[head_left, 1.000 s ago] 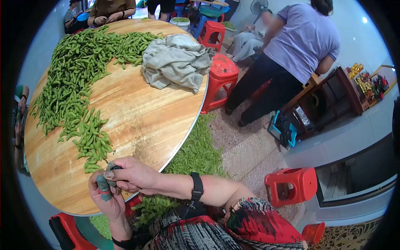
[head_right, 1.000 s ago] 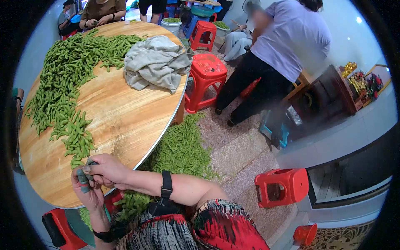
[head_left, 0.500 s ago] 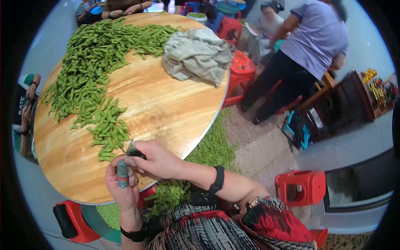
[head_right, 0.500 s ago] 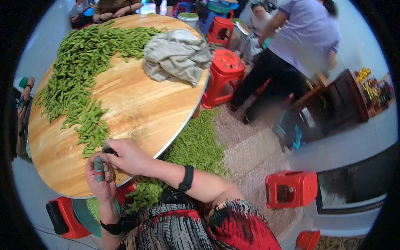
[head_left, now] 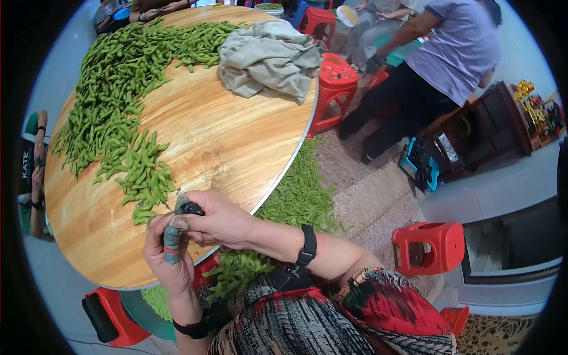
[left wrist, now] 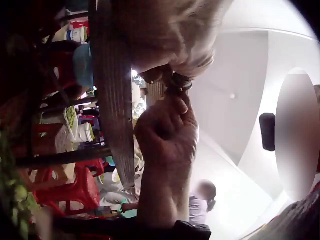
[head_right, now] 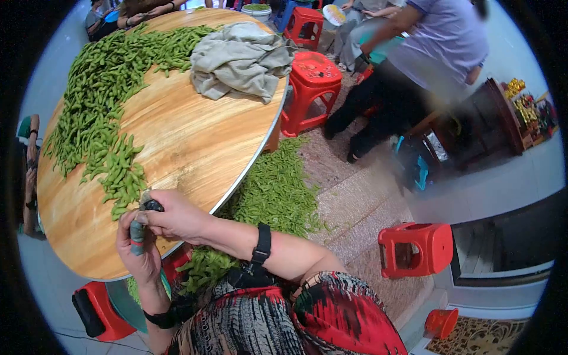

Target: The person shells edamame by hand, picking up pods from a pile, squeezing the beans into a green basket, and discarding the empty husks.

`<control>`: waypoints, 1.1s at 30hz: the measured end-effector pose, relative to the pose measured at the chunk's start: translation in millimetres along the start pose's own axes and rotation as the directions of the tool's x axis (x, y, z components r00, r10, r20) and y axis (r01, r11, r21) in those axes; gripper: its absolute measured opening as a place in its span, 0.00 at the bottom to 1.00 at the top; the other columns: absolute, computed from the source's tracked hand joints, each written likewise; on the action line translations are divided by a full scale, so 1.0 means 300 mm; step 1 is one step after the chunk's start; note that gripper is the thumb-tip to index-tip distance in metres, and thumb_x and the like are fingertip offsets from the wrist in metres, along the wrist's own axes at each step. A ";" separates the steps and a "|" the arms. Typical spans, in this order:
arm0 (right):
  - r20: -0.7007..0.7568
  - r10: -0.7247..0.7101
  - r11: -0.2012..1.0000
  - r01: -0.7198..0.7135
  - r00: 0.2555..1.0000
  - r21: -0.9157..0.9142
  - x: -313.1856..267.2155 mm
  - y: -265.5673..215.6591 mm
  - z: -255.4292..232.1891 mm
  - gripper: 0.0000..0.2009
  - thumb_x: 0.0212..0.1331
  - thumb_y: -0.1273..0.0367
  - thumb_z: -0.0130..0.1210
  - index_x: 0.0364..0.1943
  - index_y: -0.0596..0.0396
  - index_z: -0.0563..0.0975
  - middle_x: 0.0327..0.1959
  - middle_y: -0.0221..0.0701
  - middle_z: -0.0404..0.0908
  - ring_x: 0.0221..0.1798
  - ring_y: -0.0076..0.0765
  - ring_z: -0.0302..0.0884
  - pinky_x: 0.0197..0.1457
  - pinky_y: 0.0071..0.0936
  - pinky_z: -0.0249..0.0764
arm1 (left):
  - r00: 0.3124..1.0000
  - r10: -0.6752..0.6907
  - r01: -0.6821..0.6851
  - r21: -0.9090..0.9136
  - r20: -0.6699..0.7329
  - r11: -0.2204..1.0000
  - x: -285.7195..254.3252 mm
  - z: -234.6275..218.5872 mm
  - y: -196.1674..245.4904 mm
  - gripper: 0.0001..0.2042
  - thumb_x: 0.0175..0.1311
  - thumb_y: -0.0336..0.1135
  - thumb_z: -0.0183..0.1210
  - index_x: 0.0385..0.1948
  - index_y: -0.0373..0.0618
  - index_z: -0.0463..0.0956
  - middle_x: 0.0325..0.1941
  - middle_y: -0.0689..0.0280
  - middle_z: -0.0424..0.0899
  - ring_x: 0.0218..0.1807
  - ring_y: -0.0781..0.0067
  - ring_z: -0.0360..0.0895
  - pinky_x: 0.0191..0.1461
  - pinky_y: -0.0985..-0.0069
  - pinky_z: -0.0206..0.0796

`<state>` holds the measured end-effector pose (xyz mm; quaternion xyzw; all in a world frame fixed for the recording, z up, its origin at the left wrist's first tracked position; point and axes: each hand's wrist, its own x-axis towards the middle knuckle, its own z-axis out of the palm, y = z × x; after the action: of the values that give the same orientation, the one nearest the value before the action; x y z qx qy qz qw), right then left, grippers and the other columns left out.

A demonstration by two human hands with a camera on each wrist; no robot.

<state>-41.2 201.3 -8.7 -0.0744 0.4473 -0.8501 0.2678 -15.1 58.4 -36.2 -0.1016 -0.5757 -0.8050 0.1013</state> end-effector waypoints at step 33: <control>0.039 -0.338 -0.115 0.000 0.940 -0.993 0.285 -0.112 -0.074 0.12 0.44 0.68 0.58 0.30 0.62 0.74 0.25 0.51 0.75 0.31 0.59 0.72 0.35 0.41 0.68 | 0.973 -0.223 0.225 0.024 -0.064 0.974 0.075 -0.026 0.048 0.11 0.57 0.23 0.55 0.43 0.41 0.70 0.32 0.75 0.67 0.30 0.88 0.66 0.32 0.89 0.60</control>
<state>-134.7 187.9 -4.6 -0.2055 0.9394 -0.2713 -0.0403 -32.9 45.3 -19.4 -0.0098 -0.5928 -0.8048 0.0287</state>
